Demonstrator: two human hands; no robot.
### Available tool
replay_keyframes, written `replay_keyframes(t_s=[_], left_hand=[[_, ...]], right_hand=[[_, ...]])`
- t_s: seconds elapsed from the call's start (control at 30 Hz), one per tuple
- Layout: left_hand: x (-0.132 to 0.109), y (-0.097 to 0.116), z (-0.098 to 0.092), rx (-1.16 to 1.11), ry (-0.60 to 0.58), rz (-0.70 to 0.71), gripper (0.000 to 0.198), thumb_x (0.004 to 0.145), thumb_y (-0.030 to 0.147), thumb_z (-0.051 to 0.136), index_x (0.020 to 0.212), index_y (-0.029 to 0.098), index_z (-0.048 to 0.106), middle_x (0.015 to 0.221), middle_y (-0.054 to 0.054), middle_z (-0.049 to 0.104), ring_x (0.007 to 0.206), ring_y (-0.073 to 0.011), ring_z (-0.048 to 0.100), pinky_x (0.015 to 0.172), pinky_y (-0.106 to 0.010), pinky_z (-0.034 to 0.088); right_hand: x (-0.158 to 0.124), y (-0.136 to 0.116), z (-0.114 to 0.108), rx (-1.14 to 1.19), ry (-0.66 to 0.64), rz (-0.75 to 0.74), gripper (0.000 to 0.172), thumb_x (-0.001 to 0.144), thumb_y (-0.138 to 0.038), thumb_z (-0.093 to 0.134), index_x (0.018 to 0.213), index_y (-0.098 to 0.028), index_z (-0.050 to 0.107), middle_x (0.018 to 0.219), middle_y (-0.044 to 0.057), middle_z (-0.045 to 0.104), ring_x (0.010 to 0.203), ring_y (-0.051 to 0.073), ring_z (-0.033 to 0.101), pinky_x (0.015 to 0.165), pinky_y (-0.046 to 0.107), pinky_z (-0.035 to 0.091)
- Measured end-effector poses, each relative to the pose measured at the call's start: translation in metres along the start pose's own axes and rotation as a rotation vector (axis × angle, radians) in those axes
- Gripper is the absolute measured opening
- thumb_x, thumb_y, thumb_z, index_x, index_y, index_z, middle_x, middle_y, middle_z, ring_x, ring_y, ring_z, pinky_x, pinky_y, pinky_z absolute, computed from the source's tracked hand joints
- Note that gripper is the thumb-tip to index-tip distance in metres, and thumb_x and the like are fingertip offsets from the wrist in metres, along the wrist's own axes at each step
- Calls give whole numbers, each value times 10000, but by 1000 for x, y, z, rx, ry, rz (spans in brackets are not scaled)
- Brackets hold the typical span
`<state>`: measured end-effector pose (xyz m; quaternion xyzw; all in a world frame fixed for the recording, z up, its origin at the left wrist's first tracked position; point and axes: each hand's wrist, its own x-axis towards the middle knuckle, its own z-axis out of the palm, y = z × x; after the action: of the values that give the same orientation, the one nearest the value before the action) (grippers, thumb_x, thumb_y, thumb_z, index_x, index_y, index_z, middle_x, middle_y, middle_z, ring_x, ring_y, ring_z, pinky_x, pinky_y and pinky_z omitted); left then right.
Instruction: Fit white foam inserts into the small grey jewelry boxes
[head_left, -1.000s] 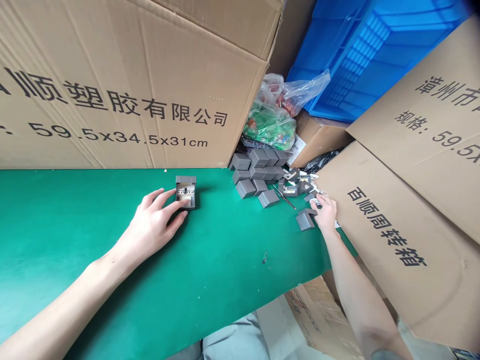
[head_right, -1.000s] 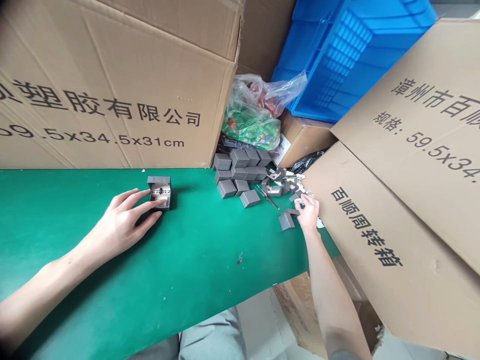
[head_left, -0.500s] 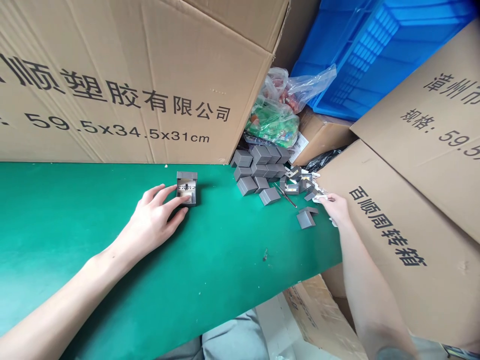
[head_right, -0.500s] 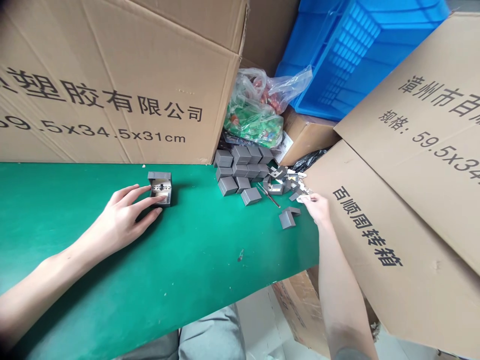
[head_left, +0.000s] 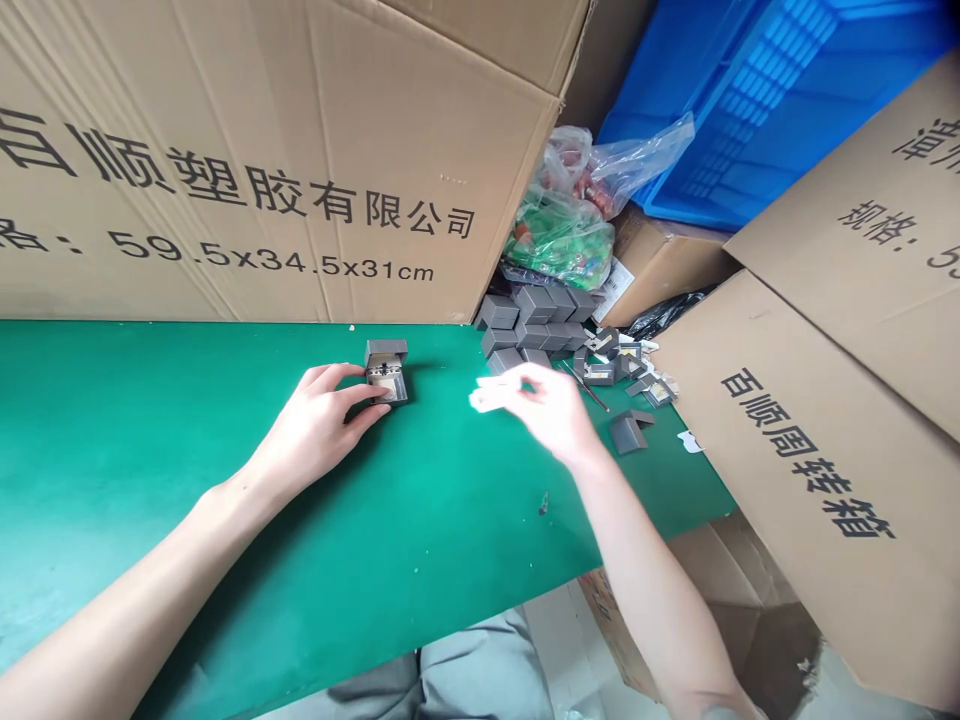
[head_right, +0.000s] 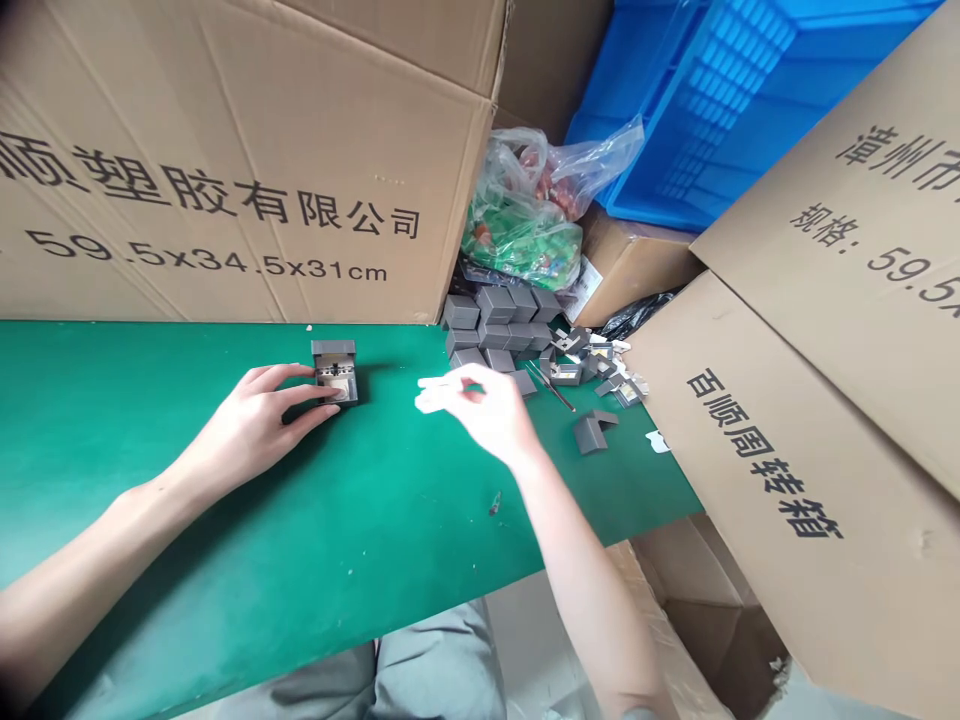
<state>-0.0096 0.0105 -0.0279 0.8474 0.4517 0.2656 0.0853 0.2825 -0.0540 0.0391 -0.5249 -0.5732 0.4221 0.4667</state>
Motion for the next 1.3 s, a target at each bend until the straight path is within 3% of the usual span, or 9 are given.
replay_keyframes(t_s=[0.07, 0.2, 0.4, 0.6, 0.7, 0.87, 1.03, 1.17, 1.3], left_hand=[[1, 2, -6, -25, 24, -37, 475, 966, 556, 470, 1094, 238, 797, 1318, -140, 641, 1185, -369, 617, 1011, -507, 528], [3, 11, -18, -112, 132, -137, 431, 952, 556, 505, 1030, 242, 790, 1353, -102, 627, 1045, -295, 692, 939, -426, 574], [4, 21, -23, -366, 128, -305, 404, 876, 599, 621, 972, 243, 785, 1339, -75, 605, 1015, -244, 697, 874, -349, 621], [5, 31, -21, -774, 71, -453, 344, 764, 563, 785, 853, 233, 752, 1318, -83, 637, 1282, -319, 599, 1053, -408, 535], [5, 35, -19, -991, 45, -509, 345, 746, 560, 812, 828, 233, 741, 1305, -86, 687, 1332, -334, 566, 1087, -445, 501], [4, 35, -16, -1125, 40, -557, 423, 800, 610, 746, 913, 204, 782, 1362, -114, 671, 1218, -319, 633, 992, -424, 550], [3, 35, -17, -1092, 14, -577, 358, 769, 471, 827, 994, 225, 697, 1121, -56, 737, 1015, -228, 684, 870, -323, 539], [6, 38, -18, -1230, 131, -545, 413, 694, 323, 883, 887, 224, 532, 1061, -3, 696, 941, -179, 689, 793, -283, 542], [9, 39, -21, -1327, 90, -685, 486, 612, 259, 897, 1010, 241, 619, 898, 11, 706, 817, -188, 695, 708, -302, 559]], right_hand=[[20, 6, 32, 14, -94, 12, 305, 814, -497, 789, 838, -199, 723, 1063, 82, 782, 940, 247, 756, 912, 461, 608], [50, 29, 57, -36, -10, 2, 404, 822, -594, 732, 911, -201, 722, 939, 51, 772, 909, 238, 738, 830, 383, 585], [50, 48, 49, -75, 240, -61, 449, 915, -632, 596, 955, -203, 721, 843, 40, 741, 811, 187, 677, 707, 297, 531], [33, 42, 53, -57, 165, -112, 439, 951, -616, 566, 1049, -220, 730, 808, 26, 712, 661, 148, 622, 621, 290, 528], [25, 38, 62, -85, 126, -166, 423, 962, -582, 568, 1164, -251, 734, 973, 53, 759, 778, 187, 691, 691, 327, 592], [19, 43, 72, -65, 78, -244, 328, 959, -458, 607, 1179, -266, 756, 1172, 69, 739, 949, 236, 727, 788, 376, 631], [19, 41, 75, 100, 32, -216, 414, 939, -503, 622, 1262, -265, 725, 1260, 66, 712, 1065, 252, 714, 872, 396, 639], [18, 30, 76, 227, 51, -138, 441, 939, -582, 605, 1167, -238, 761, 1158, 72, 760, 992, 252, 743, 862, 419, 646], [18, 29, 76, 256, 27, -65, 496, 840, -557, 751, 1210, -228, 735, 1167, 73, 764, 1024, 257, 741, 924, 430, 631]])
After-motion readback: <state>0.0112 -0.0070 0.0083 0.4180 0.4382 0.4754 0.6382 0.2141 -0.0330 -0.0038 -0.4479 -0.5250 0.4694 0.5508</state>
